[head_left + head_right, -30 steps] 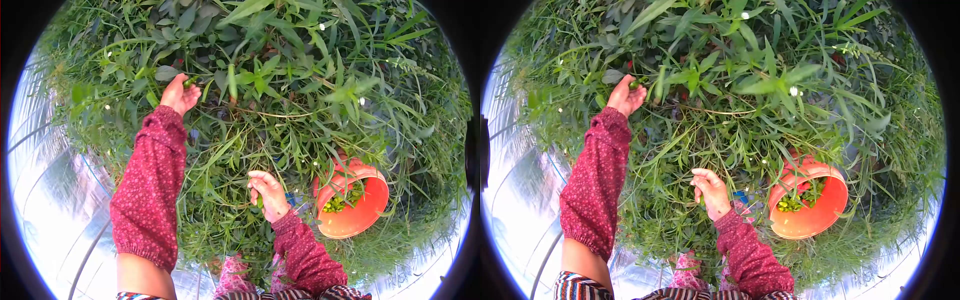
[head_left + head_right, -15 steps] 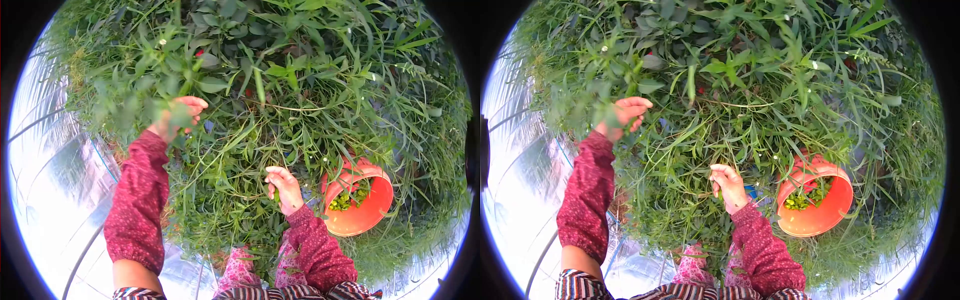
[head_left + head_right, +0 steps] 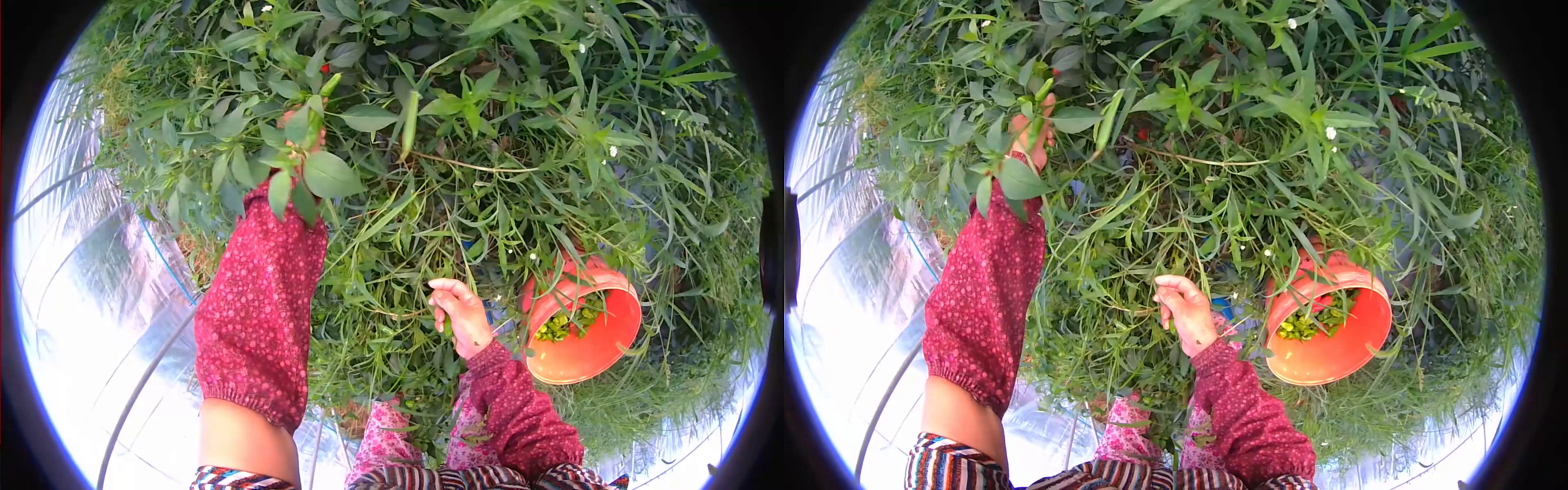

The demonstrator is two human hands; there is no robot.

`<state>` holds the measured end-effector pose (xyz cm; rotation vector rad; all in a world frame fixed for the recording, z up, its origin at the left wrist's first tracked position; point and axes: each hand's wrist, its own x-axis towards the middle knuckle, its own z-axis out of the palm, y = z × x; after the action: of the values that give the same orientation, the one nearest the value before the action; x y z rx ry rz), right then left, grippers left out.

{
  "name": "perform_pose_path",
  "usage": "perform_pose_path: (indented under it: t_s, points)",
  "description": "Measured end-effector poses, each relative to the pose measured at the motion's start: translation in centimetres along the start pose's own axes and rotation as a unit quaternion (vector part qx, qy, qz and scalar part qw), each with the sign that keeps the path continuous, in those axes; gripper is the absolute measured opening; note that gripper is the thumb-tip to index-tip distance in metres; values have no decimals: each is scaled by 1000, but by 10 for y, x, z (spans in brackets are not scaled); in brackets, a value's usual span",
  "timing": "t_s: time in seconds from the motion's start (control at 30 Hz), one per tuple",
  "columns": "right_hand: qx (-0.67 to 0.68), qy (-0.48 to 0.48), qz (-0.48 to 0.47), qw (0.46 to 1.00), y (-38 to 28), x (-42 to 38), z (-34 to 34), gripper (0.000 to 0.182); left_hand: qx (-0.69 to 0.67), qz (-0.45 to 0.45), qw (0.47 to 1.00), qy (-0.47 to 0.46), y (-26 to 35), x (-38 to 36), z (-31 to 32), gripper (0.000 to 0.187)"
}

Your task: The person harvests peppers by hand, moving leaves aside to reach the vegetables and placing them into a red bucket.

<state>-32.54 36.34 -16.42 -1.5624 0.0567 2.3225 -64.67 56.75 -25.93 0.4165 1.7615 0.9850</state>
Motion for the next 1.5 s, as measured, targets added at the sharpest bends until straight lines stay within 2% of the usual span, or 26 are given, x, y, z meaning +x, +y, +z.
perform_pose_path:
  t_s: [0.07,0.1,0.17,0.23,0.3,0.33,0.43,0.47,0.53,0.57,0.63,0.7,0.73,0.83,0.9,0.97,1.0,1.1,1.13,1.17,1.23,1.27,1.3,1.37,1.43,1.5]
  points:
    - [20,-11,21,1000,5,0,9,20,34,21,998,47,-1,5,-1,27]
    - [29,-17,29,999,8,0,14,19,-123,-19,991,-56,4,10,-11,30]
    - [45,-30,34,998,17,1,27,19,-273,-59,947,-159,-4,23,-46,33]
    - [61,-48,31,997,31,5,40,20,-96,13,967,-235,-13,32,-91,46]
    - [86,-70,44,993,46,11,52,21,2,50,962,-268,2,23,-102,52]
    - [83,-76,56,992,50,13,59,21,-27,-39,964,-260,29,8,-93,46]
    - [83,-99,66,989,51,18,77,21,-79,-123,935,-323,64,-1,-93,36]
    - [78,-113,54,989,48,19,79,21,-12,-91,976,-198,76,-11,-92,33]
    - [88,-125,38,988,49,20,79,21,54,-63,994,-71,108,-33,-79,30]
    - [87,-124,36,988,48,21,78,21,87,-111,974,-176,132,-45,-69,29]
    - [101,-124,24,987,44,19,79,22,119,-158,939,-281,145,-57,-66,29]
    - [98,-116,26,988,45,20,77,22,192,-32,953,-234,147,-62,-71,29]
    - [103,-118,25,987,45,20,77,22,129,-147,968,-158,154,-67,-65,33]
    - [115,-119,26,986,49,20,80,22,158,-128,964,-173,155,-87,-58,37]
    - [119,-118,26,985,50,22,80,22,127,-148,964,-181,155,-78,-75,38]
    - [125,-126,29,984,53,22,81,22,241,-86,951,-173,163,-80,-81,39]
    - [126,-125,29,984,53,22,81,22,364,-102,903,-205,175,-79,-83,39]
    - [127,-129,20,983,56,22,82,22,354,-85,911,-192,165,-123,-65,34]
    - [135,-129,23,982,56,21,83,22,294,-61,934,-192,160,-138,-50,27]
    - [144,-131,23,981,55,21,85,22,295,-59,935,-190,159,-140,-58,27]
    - [130,-125,9,983,54,22,86,23,206,-90,965,-132,151,-134,-77,20]
    - [136,-123,5,983,53,23,84,22,237,-76,966,-76,145,-140,-80,35]
    - [142,-119,4,983,54,22,83,22,236,-76,966,-76,136,-147,-80,35]
    - [151,-106,-8,983,49,20,82,22,149,-7,936,-318,118,-171,-73,23]
    - [127,-113,-28,985,46,21,78,20,324,-143,915,-191,107,-205,-52,15]
    - [117,-127,-38,984,41,22,81,21,360,-58,906,-214,68,-229,-46,13]
